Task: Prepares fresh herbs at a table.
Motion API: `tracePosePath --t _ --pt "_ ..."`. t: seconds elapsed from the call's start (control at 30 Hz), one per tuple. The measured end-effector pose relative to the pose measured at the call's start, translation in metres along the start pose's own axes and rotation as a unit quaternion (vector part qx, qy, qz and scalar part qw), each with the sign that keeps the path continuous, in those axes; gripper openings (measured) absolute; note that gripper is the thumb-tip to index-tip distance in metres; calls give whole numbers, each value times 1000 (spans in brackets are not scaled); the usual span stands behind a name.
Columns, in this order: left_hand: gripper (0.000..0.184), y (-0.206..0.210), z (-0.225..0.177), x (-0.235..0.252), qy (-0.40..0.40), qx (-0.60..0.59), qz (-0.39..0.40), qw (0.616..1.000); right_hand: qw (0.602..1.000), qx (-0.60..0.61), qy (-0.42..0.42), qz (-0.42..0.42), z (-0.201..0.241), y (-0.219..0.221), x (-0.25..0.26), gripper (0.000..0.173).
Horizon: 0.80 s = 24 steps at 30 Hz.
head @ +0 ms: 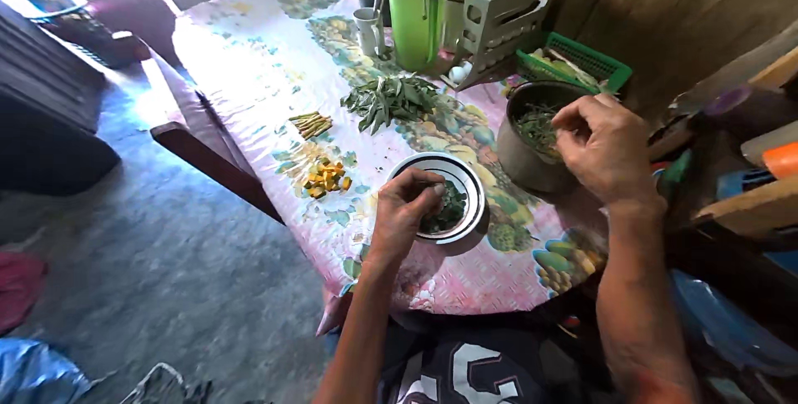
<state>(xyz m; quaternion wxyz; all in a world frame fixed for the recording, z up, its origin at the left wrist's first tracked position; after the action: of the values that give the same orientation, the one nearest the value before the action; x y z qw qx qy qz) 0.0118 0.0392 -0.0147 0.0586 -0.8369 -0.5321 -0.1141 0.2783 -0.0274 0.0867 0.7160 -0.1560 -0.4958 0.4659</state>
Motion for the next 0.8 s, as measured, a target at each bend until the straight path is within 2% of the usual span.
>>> tracePosePath --t 0.1,0.2,0.27,0.6,0.8 --pt "13 6 0 1 -25 -58 14 998 994 73 -42 72 16 17 -10 24" --pt "12 9 -2 2 -46 -71 30 996 966 177 -135 131 40 50 -17 30" --pt "12 8 -5 1 -50 -74 31 996 948 226 -163 151 48 69 -19 28" --pt "12 8 -11 -4 -44 -135 39 989 927 286 -225 84 63 95 -24 13" --pt "11 9 -13 -5 -14 -115 69 991 942 252 -198 104 67 99 -25 11"
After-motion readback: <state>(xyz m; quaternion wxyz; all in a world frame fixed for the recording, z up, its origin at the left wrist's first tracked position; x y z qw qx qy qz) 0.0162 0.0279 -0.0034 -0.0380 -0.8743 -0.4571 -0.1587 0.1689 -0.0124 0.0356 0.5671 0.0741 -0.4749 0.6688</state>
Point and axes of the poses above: each hand's wrist, its own x-axis towards the middle knuckle, its own y-axis out of the palm, z = x × y, the point moved 4 cm from there along x, towards the middle knuckle, and after that the axes turned 14 degrees about x, right-handed, at the moved point
